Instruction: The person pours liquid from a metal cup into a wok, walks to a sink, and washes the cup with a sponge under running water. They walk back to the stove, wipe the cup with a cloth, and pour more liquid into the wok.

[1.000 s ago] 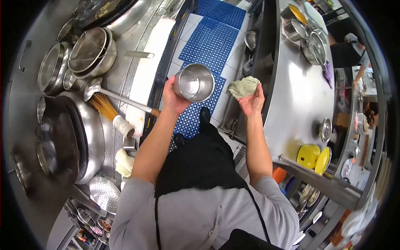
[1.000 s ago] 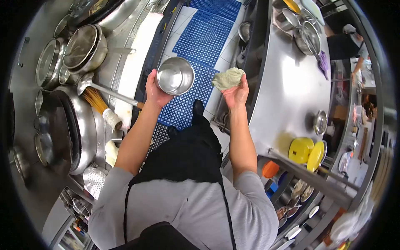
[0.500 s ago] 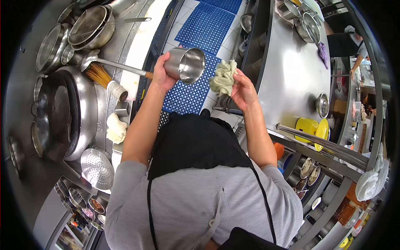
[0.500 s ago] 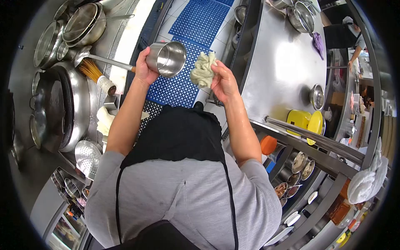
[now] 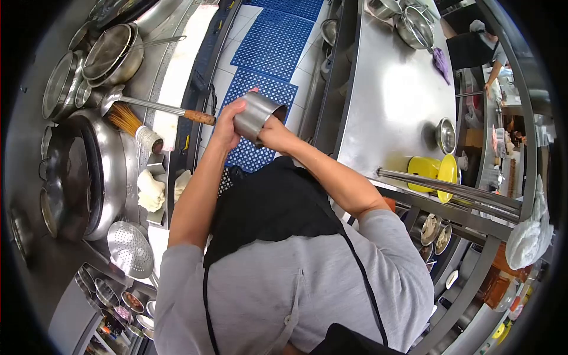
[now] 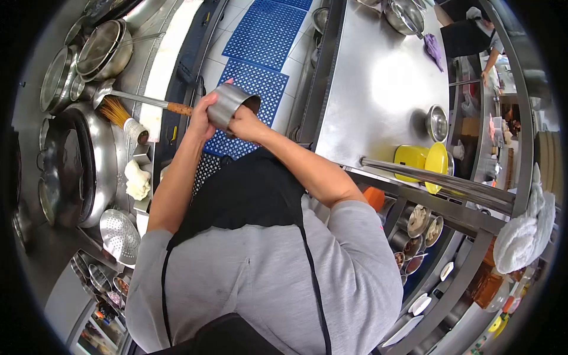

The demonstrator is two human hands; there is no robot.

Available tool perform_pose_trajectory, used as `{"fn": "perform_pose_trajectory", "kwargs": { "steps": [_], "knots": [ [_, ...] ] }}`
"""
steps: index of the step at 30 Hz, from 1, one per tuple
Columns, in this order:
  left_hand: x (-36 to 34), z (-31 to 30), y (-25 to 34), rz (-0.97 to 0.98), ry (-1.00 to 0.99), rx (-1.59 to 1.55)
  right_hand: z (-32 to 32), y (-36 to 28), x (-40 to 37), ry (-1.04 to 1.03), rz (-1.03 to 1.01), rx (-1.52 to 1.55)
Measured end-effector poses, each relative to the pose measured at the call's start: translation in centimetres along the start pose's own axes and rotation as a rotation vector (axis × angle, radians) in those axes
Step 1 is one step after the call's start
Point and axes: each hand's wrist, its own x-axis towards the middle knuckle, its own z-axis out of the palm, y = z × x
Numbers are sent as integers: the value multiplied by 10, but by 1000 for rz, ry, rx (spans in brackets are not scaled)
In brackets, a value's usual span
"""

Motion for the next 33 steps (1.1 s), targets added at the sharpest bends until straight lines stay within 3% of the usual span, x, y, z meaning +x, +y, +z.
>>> {"fn": "perform_pose_trajectory", "kwargs": {
  "steps": [1, 4, 5, 8, 9, 10, 12, 14, 15, 16, 18, 20, 21, 22, 24, 25, 26, 28, 29, 30, 32, 33],
  "knots": [
    [-4, 1, 3, -4, 1, -103, 4, -13, -4, -73, 239, 370],
    [-14, -1, 8, -48, 54, -303, 18, -33, -18, -42, -46, 418],
    [-12, -6, 2, -90, 95, -292, 18, -15, -16, 36, -222, -93],
    [-13, 5, -12, -144, 189, -84, 31, 4, -1, 247, -128, 321],
    [-15, 12, -8, -52, 145, 54, 17, -16, -4, 265, 184, 513],
    [-22, 16, -4, 32, 108, 191, -1, -17, 0, 206, 346, 710],
    [-22, 15, 1, 472, -60, 724, -15, -38, -1, 81, 339, 998],
    [-21, 15, 9, 377, -30, 520, -6, -61, -5, 53, 242, 905],
    [-19, 20, 15, 233, -2, 242, 8, -63, -10, 134, 148, 661],
    [-17, 24, 23, 94, 59, 58, 13, -55, -12, 84, -113, 222],
    [-15, 24, 39, -220, 42, -71, -4, -41, -16, -113, -144, -225],
    [-21, 27, 30, -15, 25, 209, -1, -30, -16, 79, -130, 129],
    [-21, 29, 27, 91, 14, 345, -4, -51, -19, 180, 183, 480],
    [-22, 29, 27, 186, -47, 440, -14, -52, -13, 83, 275, 837],
    [-26, 30, 26, 384, -165, 618, -16, -60, -14, 38, 163, 883],
    [-25, 28, 26, 280, -100, 439, -2, -64, -19, 173, 114, 631],
    [-21, 26, 31, 114, -67, 291, 5, -44, -17, 147, -17, 312],
    [-24, 34, 44, -235, 16, -15, -4, -32, -23, -70, -195, -145],
    [-25, 38, 42, -260, 35, 76, -3, -26, -29, -24, -103, -36],
    [-27, 37, 39, -118, -26, 228, -2, -33, -30, 68, -91, 70],
    [-27, 34, 33, 176, -150, 526, -10, -55, -24, 134, 199, 748],
    [-25, 35, 32, 248, -207, 612, -19, -57, -21, 47, 192, 977]
  ]
}}
